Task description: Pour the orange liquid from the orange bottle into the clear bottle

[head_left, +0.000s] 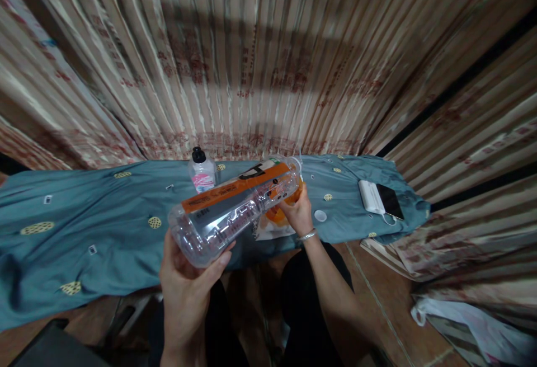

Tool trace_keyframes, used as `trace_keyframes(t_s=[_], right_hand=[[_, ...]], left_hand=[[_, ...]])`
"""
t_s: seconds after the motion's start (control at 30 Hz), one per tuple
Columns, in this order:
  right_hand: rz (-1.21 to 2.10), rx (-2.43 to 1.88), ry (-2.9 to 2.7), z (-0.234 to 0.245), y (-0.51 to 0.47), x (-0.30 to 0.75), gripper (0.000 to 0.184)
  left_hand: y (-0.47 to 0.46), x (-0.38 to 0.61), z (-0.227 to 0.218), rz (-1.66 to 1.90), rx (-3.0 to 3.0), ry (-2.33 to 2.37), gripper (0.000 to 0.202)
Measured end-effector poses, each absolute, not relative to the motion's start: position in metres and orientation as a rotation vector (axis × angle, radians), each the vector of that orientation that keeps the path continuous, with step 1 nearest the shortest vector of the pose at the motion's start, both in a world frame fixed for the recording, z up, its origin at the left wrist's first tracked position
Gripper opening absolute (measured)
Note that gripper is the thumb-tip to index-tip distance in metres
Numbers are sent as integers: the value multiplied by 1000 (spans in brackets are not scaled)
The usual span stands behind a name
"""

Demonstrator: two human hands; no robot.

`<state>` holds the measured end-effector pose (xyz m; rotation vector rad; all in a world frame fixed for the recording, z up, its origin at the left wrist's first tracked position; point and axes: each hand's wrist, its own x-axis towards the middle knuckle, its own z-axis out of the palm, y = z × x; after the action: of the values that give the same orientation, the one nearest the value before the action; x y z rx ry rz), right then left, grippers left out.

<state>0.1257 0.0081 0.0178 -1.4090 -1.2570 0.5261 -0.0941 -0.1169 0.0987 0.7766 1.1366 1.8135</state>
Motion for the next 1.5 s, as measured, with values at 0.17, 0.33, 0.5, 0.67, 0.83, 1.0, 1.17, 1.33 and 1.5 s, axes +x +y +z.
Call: trace_keyframes(t_s=[0.17, 0.33, 0.5, 0.67, 0.83, 1.0, 1.17, 1.33, 1.5], right_hand=[[507, -1420, -1264, 19, 8, 125, 63], [499, -1427, -1274, 16, 8, 126, 63], [495, -1419, -1286, 16, 8, 127, 61], [503, -1425, -1283, 16, 8, 126, 63], [510, -1421, -1279, 17, 8, 127, 64], [507, -1424, -1275, 16, 8, 126, 65], [493, -1403, -1271, 14, 9, 127, 65], [516, -1398, -1274, 14, 9, 128, 66], [520, -1393, -1273, 16, 8, 127, 64]], left_hand=[[-118, -96, 96, 1805, 802, 1152, 68], [-118, -98, 90, 1793, 820, 1214, 73], [-117, -99, 88, 1781, 823, 1248, 74], [-117, -98, 90, 1798, 845, 1242, 69], [-117, -98, 91, 1810, 837, 1229, 68], [-117, -98, 91, 1813, 837, 1213, 67], [-117, -97, 91, 1827, 859, 1190, 70], [-116, -98, 89, 1837, 849, 1195, 74], [-116, -98, 89, 1839, 841, 1203, 76]])
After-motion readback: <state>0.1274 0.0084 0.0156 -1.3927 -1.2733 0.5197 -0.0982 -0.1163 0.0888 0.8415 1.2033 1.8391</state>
